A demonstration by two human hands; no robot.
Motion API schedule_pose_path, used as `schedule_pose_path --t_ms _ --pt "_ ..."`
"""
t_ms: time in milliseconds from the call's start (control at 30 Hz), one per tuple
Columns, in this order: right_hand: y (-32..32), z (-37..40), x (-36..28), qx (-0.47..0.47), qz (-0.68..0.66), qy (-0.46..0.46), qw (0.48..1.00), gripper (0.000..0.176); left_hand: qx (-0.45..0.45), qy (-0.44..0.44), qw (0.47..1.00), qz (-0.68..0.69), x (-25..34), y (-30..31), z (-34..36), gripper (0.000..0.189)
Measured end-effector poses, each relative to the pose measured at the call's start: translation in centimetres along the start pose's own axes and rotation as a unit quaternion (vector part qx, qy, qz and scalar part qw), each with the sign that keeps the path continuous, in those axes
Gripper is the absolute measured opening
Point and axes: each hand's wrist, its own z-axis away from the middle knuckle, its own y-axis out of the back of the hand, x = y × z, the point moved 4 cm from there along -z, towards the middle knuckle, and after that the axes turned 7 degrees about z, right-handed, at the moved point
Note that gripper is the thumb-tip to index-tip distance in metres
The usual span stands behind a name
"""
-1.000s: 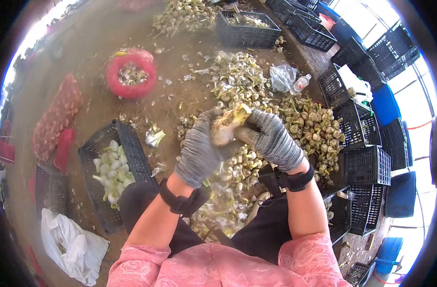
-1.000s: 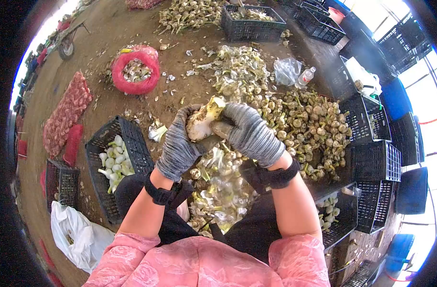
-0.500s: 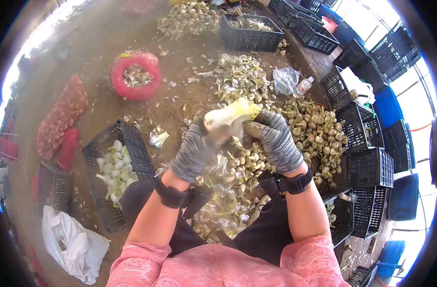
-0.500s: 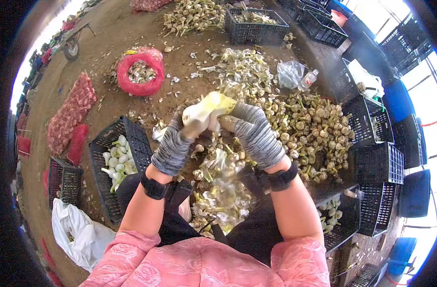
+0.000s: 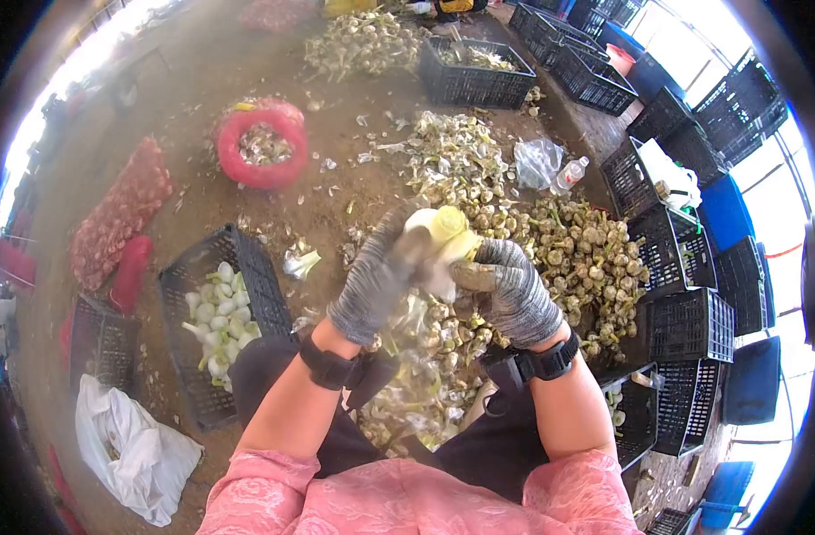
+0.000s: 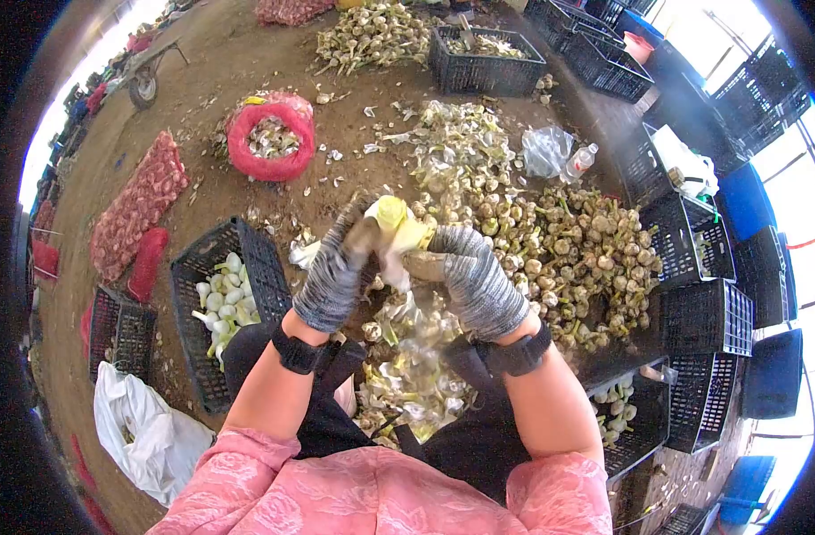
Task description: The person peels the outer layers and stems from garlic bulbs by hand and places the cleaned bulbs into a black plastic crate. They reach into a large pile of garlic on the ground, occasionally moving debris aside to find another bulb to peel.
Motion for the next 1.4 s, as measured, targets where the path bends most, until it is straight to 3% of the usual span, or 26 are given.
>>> schedule_pose_path --t_ms 100,133,167,233,300,367,400,467,500,567,600,700,733,800,833,933,967,1000,1033,1100,1167,1233,1267,1300,1367,1400 --pt "0.4 0.2 0.6 0.004 -0.049 -0.020 0.999 0.017 0.011 0.064 0.995 0.074 -0.3 -0.6 0.1 0.044" --pt "0.8 0.3 -0.1 -0.034 0.022 0.074 0.996 0.018 -0.029 0.074 0.992 0.098 -0.5 -0.4 0.2 0.046" --pt "0.8 0.3 -0.1 -0.035 0.023 0.073 0.996 0.018 -0.028 0.074 0.992 0.098 -1.1 -0.1 0.1 0.046" --pt "0.4 0.3 0.4 -0.048 -0.204 -0.032 0.977 0.019 -0.043 0.090 0.955 0.281 -2.2 -0.2 -0.1 0.052" --pt "0.5 0.5 0.4 -0.045 -0.240 -0.037 0.969 0.019 -0.041 0.081 0.973 0.210 -1.9 -0.5 -0.4 0.056" --pt "0.6 0.4 0.2 -0.056 -0.302 -0.017 0.951 0.020 -0.077 0.149 0.837 0.522 -2.8 -0.3 -0.2 0.058" --pt "1.1 0.0 0.5 -0.139 -0.336 0.026 0.931 0.027 -0.077 0.148 0.837 0.522 -3.2 0.0 -0.4 0.058" --pt "1.3 -0.5 0.2 -0.122 -0.354 0.059 0.926 0.034 -0.217 0.141 0.768 0.586 -2.7 -0.6 -0.5 0.064" --pt "1.4 -0.6 0.0 -0.104 -0.370 0.091 0.919 0.041 -0.216 0.140 0.767 0.587 -2.5 -0.6 -0.4 0.064" --pt "0.6 -0.5 -1.0 -0.091 -0.323 0.109 0.936 0.042 -0.107 0.132 0.887 0.430 -1.4 -0.5 -0.4 0.070" --pt "0.7 -0.5 -0.9 -0.059 -0.294 0.102 0.949 0.042 -0.109 0.130 0.887 0.430 -1.0 -0.8 -0.2 0.070" --pt "1.2 -0.9 -0.2 -0.018 -0.269 0.114 0.956 0.036 0.026 0.048 0.921 0.386 -1.5 -0.9 -0.4 0.071" --pt "1.0 -1.0 -0.1 0.003 -0.240 0.111 0.964 0.038 0.035 0.043 0.954 0.295 -0.8 -1.1 -0.4 0.063" --pt "1.3 -0.9 0.5 -0.048 -0.148 0.170 0.973 0.041 0.054 0.040 0.990 0.125 -1.1 0.1 0.0 0.048" --pt "0.8 -0.6 0.3 -0.068 -0.140 0.148 0.977 0.041 0.062 0.046 0.996 0.048 -2.3 1.2 -0.2 0.042" --pt "0.3 -0.7 0.6 -0.043 -0.115 0.111 0.986 0.042 0.072 0.101 0.975 0.182 -2.0 0.9 0.4 0.036" --pt "0.0 -0.8 0.5 -0.066 -0.228 0.082 0.968 0.043 0.024 0.126 0.970 0.208 -1.4 0.6 0.6 0.037" --pt "-0.3 -0.7 0.5 -0.088 -0.338 0.051 0.935 0.045 0.047 0.108 0.967 0.228 -1.7 0.4 0.6 0.039" --pt "-0.5 -0.6 0.4 -0.089 -0.337 0.054 0.936 0.045 0.071 0.091 0.962 0.248 -1.9 0.1 0.7 0.041" --pt "-1.1 -0.5 0.4 -0.120 -0.470 0.022 0.874 0.035 0.050 0.072 0.969 0.231 -1.0 -0.4 0.8 0.042" --pt "-1.1 -0.4 0.3 -0.084 -0.466 0.013 0.880 0.036 0.032 0.053 0.975 0.213 -0.2 -0.4 0.6 0.043" --pt "-0.4 -0.1 0.7 -0.109 -0.546 -0.019 0.830 0.035 -0.075 0.102 0.963 0.240 -0.3 -0.6 1.0 0.046" --pt "1.0 -0.7 1.5 -0.093 -0.547 0.033 0.831 0.033 -0.059 0.095 0.966 0.231 -0.8 -0.4 1.3 0.046" --pt "2.0 -1.1 1.9 -0.053 -0.483 0.057 0.872 0.031 -0.058 0.099 0.966 0.232 -0.7 -0.6 1.3 0.046" --pt "2.8 -1.7 2.6 -0.011 -0.467 0.043 0.883 0.032 -0.026 -0.006 0.999 0.040 0.3 -0.3 1.3 0.038" --pt "3.0 -1.7 2.6 -0.037 -0.475 0.068 0.877 0.034 -0.016 0.020 0.997 0.075 -0.2 0.4 1.2 0.030"
